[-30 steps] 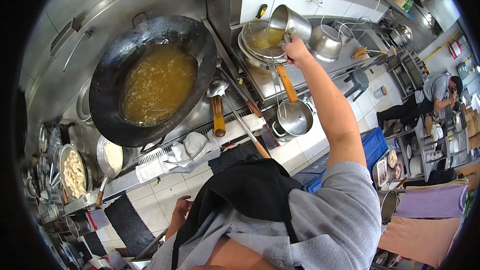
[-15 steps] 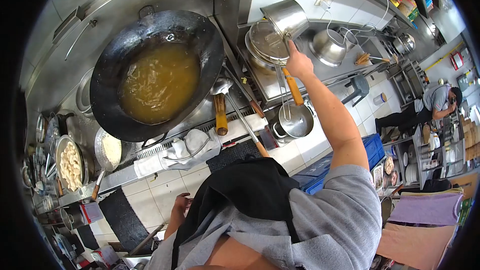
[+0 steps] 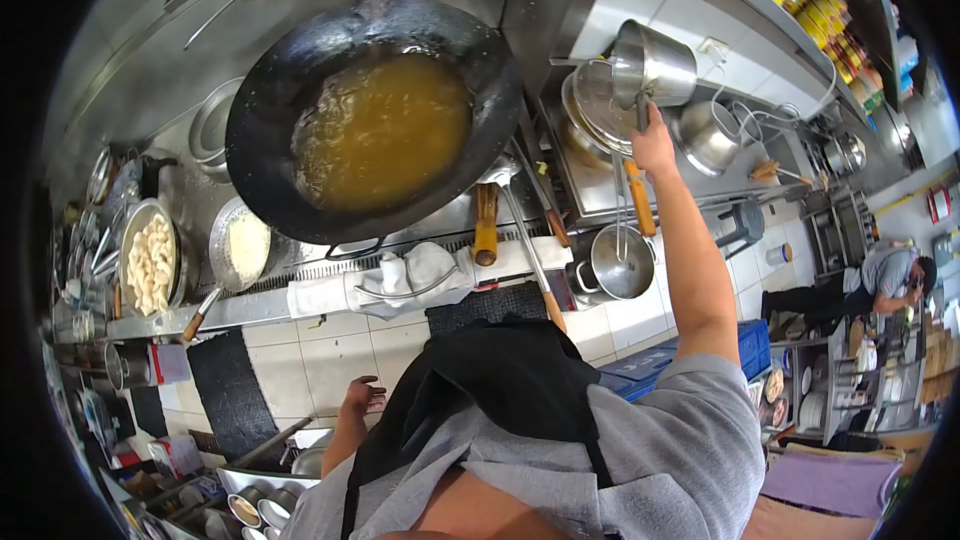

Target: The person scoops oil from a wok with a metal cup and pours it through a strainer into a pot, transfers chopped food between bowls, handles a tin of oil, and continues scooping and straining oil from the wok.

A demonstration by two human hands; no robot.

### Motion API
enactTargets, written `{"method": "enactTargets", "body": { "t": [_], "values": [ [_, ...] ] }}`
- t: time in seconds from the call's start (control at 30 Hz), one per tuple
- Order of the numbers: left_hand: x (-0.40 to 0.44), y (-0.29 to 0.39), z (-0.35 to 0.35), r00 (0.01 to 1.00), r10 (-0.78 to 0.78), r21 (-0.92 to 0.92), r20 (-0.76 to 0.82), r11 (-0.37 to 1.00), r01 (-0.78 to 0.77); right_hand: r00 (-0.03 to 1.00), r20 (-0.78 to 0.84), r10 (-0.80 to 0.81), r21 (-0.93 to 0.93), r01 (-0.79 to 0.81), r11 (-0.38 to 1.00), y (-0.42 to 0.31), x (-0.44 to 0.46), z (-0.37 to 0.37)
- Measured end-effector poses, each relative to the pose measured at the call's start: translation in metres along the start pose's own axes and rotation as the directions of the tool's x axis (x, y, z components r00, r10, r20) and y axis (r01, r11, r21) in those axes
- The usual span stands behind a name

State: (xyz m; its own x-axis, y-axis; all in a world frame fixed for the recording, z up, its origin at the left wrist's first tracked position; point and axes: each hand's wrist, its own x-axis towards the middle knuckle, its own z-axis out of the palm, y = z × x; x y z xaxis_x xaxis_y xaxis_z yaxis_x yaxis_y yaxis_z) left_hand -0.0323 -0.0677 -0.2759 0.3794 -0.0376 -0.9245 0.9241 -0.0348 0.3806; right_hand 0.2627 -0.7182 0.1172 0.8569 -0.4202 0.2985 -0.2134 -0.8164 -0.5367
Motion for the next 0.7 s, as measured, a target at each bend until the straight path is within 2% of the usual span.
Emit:
{"method": "enactTargets", "body": {
  "t": [0.07, 0.1, 0.17, 0.2, 0.3, 0.43, 0.53, 0.57, 0.6, 0.67, 0.7],
  "values": [
    [-0.001, -0.014, -0.008, 0.999, -0.013, -0.023, -0.032, 1.000, 0.012, 0.983, 0.123, 0.135, 0.359, -0.171, 0.918, -0.056, -0.023, -0.009],
    [0.001, -0.021, -0.014, 0.999, -0.040, -0.022, -0.036, 0.999, 0.039, 0.983, 0.135, 0.123, 0.365, -0.164, 0.916, -0.076, -0.028, -0.009],
    [0.000, -0.031, -0.024, 0.997, -0.067, -0.028, -0.049, 0.997, 0.066, 0.972, 0.214, 0.099, 0.558, -0.204, 0.804, -0.105, -0.036, -0.006],
    [-0.001, -0.035, -0.029, 0.995, -0.085, -0.042, -0.046, 0.996, 0.083, 0.967, 0.243, 0.075, 0.597, -0.210, 0.774, -0.123, -0.042, -0.004],
    [-0.006, -0.039, -0.037, 0.993, -0.101, -0.065, -0.064, 0.993, 0.097, 0.946, 0.325, -0.013, 0.614, -0.201, 0.764, -0.169, -0.054, 0.013],
    [-0.011, -0.037, -0.043, 0.997, -0.049, -0.117, -0.058, 0.992, 0.042, 0.864, 0.481, -0.147, 0.577, -0.186, 0.796, -0.197, -0.051, 0.062],
    [-0.014, -0.032, -0.041, 0.997, -0.009, -0.103, -0.078, 0.995, 0.001, 0.816, 0.553, -0.167, 0.466, -0.136, 0.874, -0.214, -0.046, 0.108],
    [-0.017, -0.030, -0.038, 0.996, 0.007, -0.093, -0.090, 0.996, -0.015, 0.794, 0.592, -0.139, 0.341, -0.090, 0.936, -0.218, -0.042, 0.123],
    [-0.021, -0.031, -0.036, 0.995, 0.010, -0.103, -0.094, 0.994, -0.020, 0.814, 0.564, -0.139, 0.212, 0.021, 0.977, -0.221, -0.043, 0.137],
    [-0.027, -0.034, -0.033, 0.994, 0.033, -0.142, -0.103, 0.989, -0.047, 0.838, 0.514, -0.181, -0.056, 0.244, 0.968, -0.213, -0.036, 0.178],
    [-0.027, -0.040, -0.034, 0.993, 0.034, -0.156, -0.109, 0.986, -0.051, 0.832, 0.519, -0.195, -0.049, 0.257, 0.965, -0.221, -0.038, 0.181]
  ]
}}
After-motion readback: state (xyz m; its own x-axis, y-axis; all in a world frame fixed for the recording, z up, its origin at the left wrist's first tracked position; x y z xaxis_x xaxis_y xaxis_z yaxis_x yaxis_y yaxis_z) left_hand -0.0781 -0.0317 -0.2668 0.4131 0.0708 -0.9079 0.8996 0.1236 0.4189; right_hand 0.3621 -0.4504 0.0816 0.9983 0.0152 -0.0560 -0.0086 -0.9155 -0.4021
